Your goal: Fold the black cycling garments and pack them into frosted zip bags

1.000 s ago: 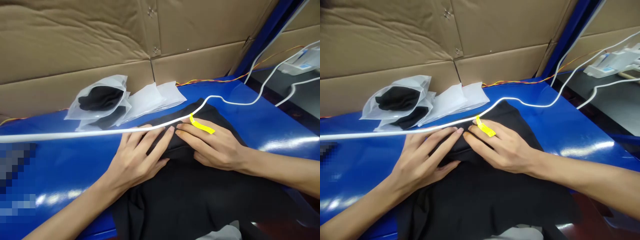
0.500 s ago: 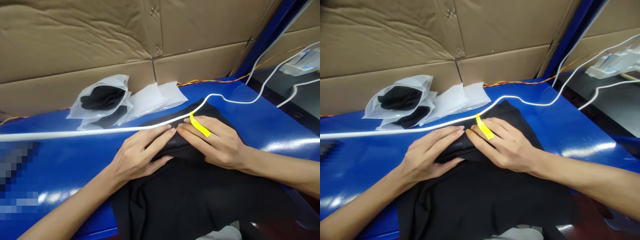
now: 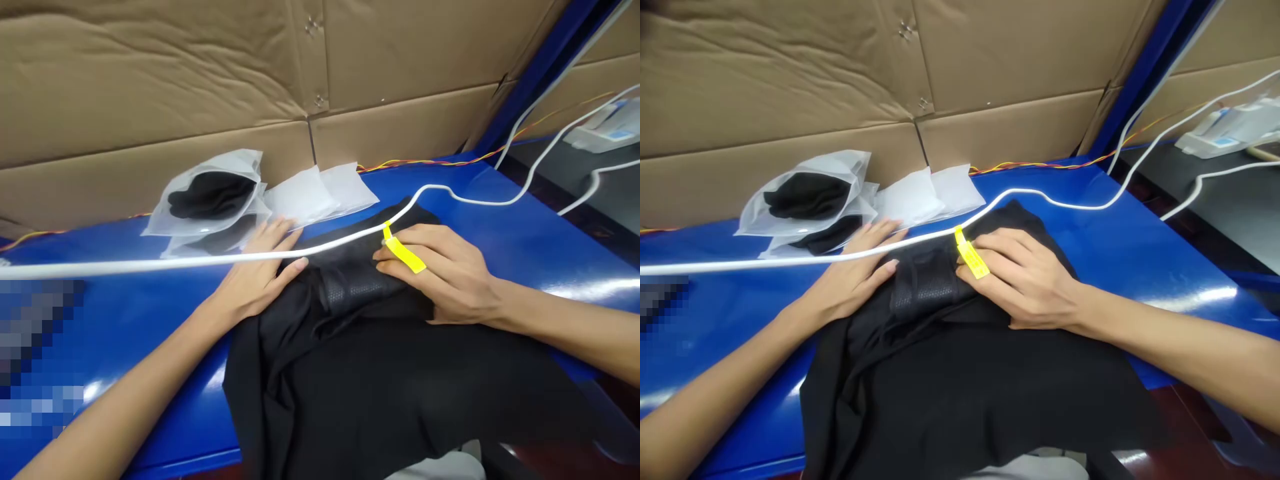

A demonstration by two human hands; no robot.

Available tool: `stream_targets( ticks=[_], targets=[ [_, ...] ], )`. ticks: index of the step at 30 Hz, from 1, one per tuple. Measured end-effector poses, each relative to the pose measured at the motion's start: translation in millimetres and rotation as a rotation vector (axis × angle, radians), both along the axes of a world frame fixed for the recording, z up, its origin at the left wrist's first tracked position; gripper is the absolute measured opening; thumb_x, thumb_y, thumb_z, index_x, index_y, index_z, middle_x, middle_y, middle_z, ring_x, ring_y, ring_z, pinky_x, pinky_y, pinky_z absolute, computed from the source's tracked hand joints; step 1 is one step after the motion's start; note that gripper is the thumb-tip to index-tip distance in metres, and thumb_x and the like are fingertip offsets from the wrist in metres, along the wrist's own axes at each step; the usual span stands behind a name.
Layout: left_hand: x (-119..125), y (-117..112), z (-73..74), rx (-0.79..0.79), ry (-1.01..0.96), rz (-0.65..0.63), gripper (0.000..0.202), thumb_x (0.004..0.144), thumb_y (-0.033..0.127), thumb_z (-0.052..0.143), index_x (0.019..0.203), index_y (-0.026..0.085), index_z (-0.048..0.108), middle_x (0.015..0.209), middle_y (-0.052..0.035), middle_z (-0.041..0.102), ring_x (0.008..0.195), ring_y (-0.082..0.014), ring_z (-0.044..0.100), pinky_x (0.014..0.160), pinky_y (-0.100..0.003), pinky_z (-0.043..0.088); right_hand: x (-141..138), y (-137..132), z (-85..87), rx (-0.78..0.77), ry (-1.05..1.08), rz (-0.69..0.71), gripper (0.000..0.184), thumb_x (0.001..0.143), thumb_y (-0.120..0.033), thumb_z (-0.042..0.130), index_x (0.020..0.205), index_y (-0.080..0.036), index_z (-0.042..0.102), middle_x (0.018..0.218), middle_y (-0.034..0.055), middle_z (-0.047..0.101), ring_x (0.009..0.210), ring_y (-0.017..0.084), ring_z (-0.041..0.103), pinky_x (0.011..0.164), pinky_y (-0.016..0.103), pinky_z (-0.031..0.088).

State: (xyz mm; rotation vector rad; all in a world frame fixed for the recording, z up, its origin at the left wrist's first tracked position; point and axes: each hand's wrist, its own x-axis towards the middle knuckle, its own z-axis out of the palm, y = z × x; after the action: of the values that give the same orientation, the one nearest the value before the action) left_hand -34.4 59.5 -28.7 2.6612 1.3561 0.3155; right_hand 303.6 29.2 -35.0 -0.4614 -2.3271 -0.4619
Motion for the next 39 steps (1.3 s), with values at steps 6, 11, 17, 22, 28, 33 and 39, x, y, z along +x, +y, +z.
stream_targets(
  ticks=[6, 11, 17, 22, 28, 33, 39],
  targets=[
    [-1, -1, 2.5, 0.127, -0.066, 0.054, 0.073, 0.110, 0.061, 0.033, 0.161, 0.010, 0.045, 0.168, -0.0192, 0.047, 0.159, -0.0329, 0.040, 0.133, -0.058, 0.028, -2, -6, 9.9, 0.036, -0.027, 0.099, 0.031, 0.104, -0.013, 0.044, 0.115, -0.019, 0.073, 0.112, 0.0075, 0.081, 0.106, 0.023, 0.073, 0.097, 0.041, 0.058],
    [-4, 1, -1.4, 0.137, -0.008, 0.070, 0.066, 0.110, 0.058, 0.035, 0.150, 0.011, 0.058, 0.164, -0.0189, 0.051, 0.156, -0.0345, 0.044, 0.133, -0.058, 0.027, 0, -6, 11.2, 0.043, -0.068, 0.138, 0.035, 0.108, -0.016, 0.039, 0.116, -0.015, 0.073, 0.111, 0.0108, 0.081, 0.104, 0.023, 0.073, 0.096, 0.041, 0.058],
    [-1, 1, -2.6, 0.169, 0.071, 0.088, 0.063, 0.110, 0.056, 0.035, 0.151, 0.013, 0.056, 0.165, -0.0193, 0.048, 0.154, -0.0362, 0.044, 0.132, -0.060, 0.028, -3, -7, 14.7, 0.044, -0.063, 0.138, 0.032, 0.108, -0.012, 0.040, 0.113, -0.012, 0.072, 0.108, 0.0111, 0.081, 0.096, 0.022, 0.073, 0.094, 0.040, 0.058],
    [10, -5, 8.0, 0.381, 0.152, 0.061, 0.048, 0.108, 0.041, 0.042, 0.139, 0.012, 0.065, 0.149, -0.0219, 0.059, 0.134, -0.0397, 0.058, 0.116, -0.055, 0.046, -4, -7, 13.7, 0.018, -0.023, 0.143, 0.030, 0.106, -0.011, 0.043, 0.113, -0.010, 0.071, 0.109, 0.0125, 0.080, 0.096, 0.023, 0.072, 0.094, 0.042, 0.056],
    [15, -8, 10.5, 0.286, 0.256, 0.229, 0.043, 0.107, 0.046, 0.040, 0.121, 0.015, 0.067, 0.118, -0.0189, 0.063, 0.105, -0.0363, 0.063, 0.091, -0.050, 0.056, -4, -7, 12.1, 0.002, -0.017, 0.143, 0.030, 0.106, -0.011, 0.042, 0.114, -0.010, 0.071, 0.109, 0.0123, 0.080, 0.097, 0.023, 0.071, 0.094, 0.042, 0.055],
    [14, -7, 7.0, 0.272, 0.297, 0.416, 0.051, 0.106, 0.059, 0.041, 0.114, 0.015, 0.066, 0.116, -0.0198, 0.061, 0.109, -0.0399, 0.060, 0.089, -0.053, 0.054, -2, -6, 14.4, -0.004, -0.060, 0.140, 0.029, 0.104, -0.010, 0.044, 0.116, -0.011, 0.070, 0.112, 0.0122, 0.079, 0.100, 0.022, 0.072, 0.096, 0.040, 0.055],
    [-2, 2, 4.8, 0.341, 0.339, 0.416, 0.058, 0.107, 0.060, 0.036, 0.104, 0.011, 0.067, 0.105, -0.0217, 0.064, 0.106, -0.0415, 0.063, 0.095, -0.056, 0.052, -2, -6, 13.8, 0.003, -0.049, 0.127, 0.031, 0.104, -0.010, 0.041, 0.118, -0.012, 0.068, 0.112, 0.0124, 0.080, 0.102, 0.023, 0.072, 0.094, 0.041, 0.056]
  ],
)
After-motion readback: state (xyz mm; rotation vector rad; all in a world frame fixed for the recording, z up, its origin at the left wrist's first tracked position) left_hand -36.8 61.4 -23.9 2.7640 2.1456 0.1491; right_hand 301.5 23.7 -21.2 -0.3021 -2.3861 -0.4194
